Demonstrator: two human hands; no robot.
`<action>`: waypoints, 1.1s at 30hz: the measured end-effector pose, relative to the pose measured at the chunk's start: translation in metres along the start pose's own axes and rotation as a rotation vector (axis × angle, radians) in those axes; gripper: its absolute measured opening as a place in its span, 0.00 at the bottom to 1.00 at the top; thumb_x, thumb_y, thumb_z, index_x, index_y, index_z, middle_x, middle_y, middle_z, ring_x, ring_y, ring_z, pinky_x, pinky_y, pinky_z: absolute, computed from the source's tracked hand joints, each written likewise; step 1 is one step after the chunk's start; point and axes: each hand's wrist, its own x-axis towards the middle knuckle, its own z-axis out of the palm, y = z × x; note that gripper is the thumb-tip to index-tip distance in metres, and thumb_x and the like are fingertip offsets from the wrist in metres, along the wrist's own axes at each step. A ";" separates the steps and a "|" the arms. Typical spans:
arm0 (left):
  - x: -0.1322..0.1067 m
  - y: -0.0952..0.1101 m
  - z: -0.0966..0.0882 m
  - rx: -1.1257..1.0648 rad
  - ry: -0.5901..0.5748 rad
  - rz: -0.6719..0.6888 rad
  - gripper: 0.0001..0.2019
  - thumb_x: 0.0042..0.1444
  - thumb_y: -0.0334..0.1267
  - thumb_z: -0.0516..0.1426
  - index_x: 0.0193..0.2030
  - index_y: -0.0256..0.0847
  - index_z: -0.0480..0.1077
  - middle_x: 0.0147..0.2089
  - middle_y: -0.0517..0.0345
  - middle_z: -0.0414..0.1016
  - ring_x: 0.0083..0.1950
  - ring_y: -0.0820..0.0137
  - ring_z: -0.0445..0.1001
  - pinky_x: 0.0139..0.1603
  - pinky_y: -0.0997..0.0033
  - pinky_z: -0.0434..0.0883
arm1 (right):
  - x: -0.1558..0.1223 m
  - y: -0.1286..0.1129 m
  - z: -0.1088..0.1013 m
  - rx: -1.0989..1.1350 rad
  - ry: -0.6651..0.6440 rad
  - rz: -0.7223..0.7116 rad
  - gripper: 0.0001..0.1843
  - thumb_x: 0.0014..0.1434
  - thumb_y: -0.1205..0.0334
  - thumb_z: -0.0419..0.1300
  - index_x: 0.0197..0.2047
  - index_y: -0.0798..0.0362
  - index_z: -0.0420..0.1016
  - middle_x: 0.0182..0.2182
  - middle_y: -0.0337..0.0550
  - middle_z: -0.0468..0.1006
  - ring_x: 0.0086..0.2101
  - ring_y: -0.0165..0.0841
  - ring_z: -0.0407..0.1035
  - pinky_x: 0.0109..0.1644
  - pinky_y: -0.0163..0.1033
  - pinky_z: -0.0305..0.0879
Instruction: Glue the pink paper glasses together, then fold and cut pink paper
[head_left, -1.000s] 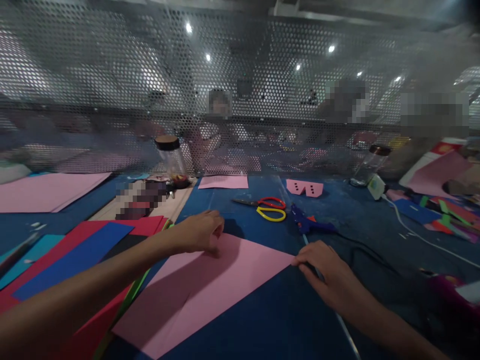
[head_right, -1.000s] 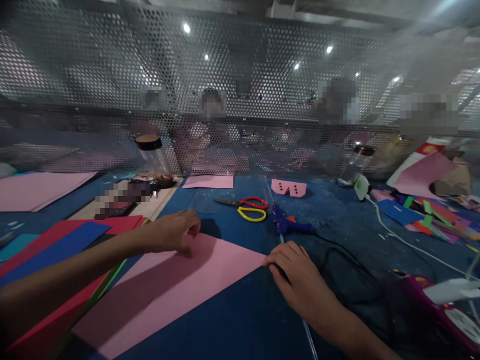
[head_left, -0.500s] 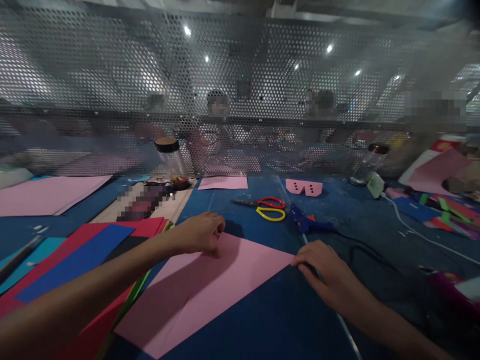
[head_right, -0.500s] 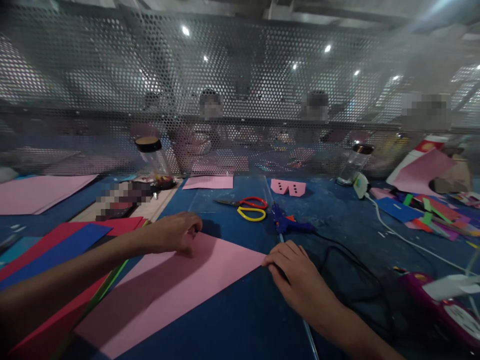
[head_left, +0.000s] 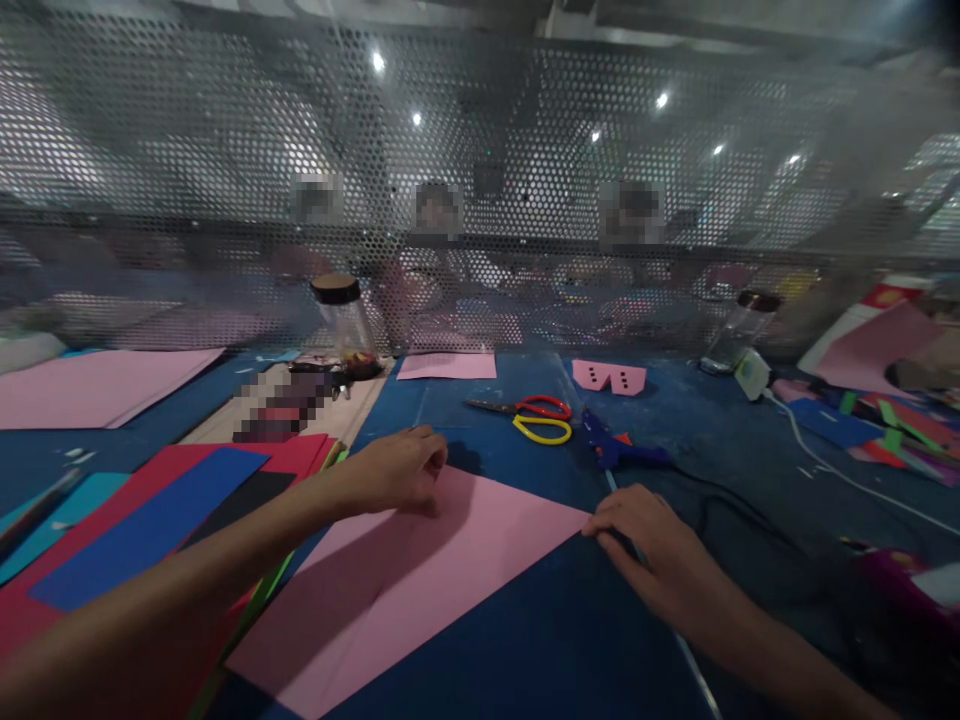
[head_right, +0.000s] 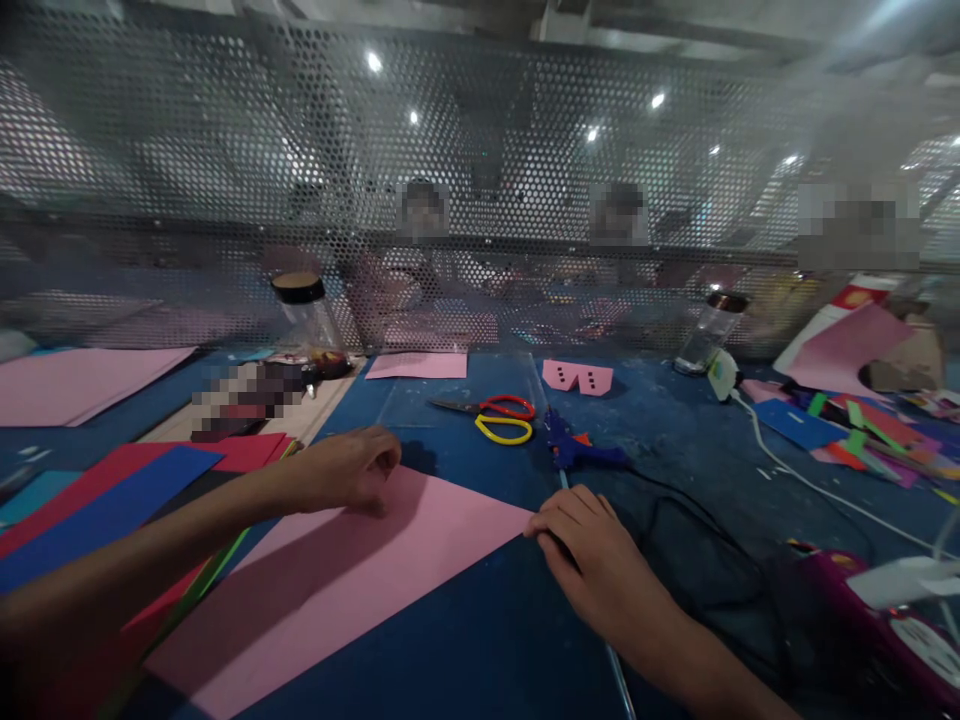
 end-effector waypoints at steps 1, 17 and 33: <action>-0.001 0.001 0.000 0.000 0.004 -0.002 0.20 0.42 0.48 0.65 0.42 0.45 0.71 0.46 0.55 0.73 0.44 0.59 0.74 0.39 0.65 0.67 | 0.000 -0.001 0.000 0.001 -0.001 0.001 0.13 0.68 0.72 0.52 0.46 0.47 0.73 0.43 0.43 0.76 0.45 0.40 0.68 0.49 0.49 0.62; -0.018 0.002 0.005 0.097 0.084 -0.060 0.35 0.50 0.56 0.64 0.63 0.45 0.68 0.62 0.43 0.69 0.62 0.45 0.66 0.55 0.50 0.69 | -0.001 -0.001 0.002 -0.012 -0.031 0.009 0.12 0.69 0.71 0.52 0.46 0.46 0.72 0.44 0.42 0.76 0.46 0.40 0.68 0.50 0.49 0.61; -0.020 -0.003 0.006 0.115 0.129 -0.041 0.29 0.51 0.62 0.62 0.50 0.41 0.71 0.53 0.45 0.71 0.54 0.48 0.70 0.46 0.57 0.68 | -0.002 -0.003 0.000 -0.036 -0.054 0.008 0.13 0.67 0.72 0.52 0.46 0.46 0.73 0.44 0.42 0.77 0.46 0.39 0.69 0.49 0.47 0.63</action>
